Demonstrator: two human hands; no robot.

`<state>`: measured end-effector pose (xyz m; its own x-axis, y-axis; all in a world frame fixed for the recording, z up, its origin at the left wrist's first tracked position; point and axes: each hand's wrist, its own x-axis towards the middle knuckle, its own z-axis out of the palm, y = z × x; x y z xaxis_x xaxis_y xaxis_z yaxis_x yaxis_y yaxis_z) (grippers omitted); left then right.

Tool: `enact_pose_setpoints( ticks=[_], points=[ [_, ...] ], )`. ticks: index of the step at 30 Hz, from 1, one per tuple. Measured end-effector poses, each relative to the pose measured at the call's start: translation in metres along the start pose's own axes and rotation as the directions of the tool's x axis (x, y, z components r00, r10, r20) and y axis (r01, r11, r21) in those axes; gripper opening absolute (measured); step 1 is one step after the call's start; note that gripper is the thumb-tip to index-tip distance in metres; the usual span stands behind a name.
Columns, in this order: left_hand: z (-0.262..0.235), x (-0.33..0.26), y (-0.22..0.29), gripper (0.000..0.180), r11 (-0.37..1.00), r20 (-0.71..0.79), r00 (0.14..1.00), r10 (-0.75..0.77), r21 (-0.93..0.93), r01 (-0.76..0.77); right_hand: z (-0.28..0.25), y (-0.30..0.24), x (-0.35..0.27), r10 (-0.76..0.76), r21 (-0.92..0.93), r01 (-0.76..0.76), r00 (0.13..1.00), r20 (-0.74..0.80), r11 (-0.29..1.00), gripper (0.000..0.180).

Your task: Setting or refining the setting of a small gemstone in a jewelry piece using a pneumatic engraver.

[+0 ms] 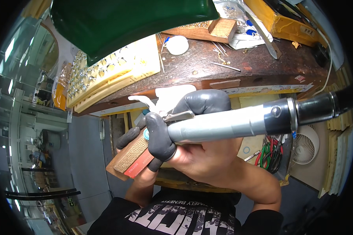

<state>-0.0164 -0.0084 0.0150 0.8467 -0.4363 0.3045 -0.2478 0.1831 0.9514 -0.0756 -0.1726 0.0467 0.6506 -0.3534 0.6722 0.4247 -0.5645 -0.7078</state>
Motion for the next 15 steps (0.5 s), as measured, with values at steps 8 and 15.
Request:
enact_pose_setpoints(
  ticks=[8, 15],
  points=[
    [0.0062, -0.0028, -0.0033, 0.039, 0.994, -0.063, 0.998, 0.023, -0.106, -0.029, 0.0029, 0.0029, -0.0032, 0.03, 0.017, -0.03, 0.999, -0.022, 0.999, 0.003],
    [0.0031, -0.0028, -0.0031, 0.04, 0.996, 0.0, 0.997, 0.082, 0.042, -0.082, 0.0055, 0.0018, -0.0056, 0.066, 0.036, -0.064, 0.996, -0.055, 0.997, 0.003]
  ],
)
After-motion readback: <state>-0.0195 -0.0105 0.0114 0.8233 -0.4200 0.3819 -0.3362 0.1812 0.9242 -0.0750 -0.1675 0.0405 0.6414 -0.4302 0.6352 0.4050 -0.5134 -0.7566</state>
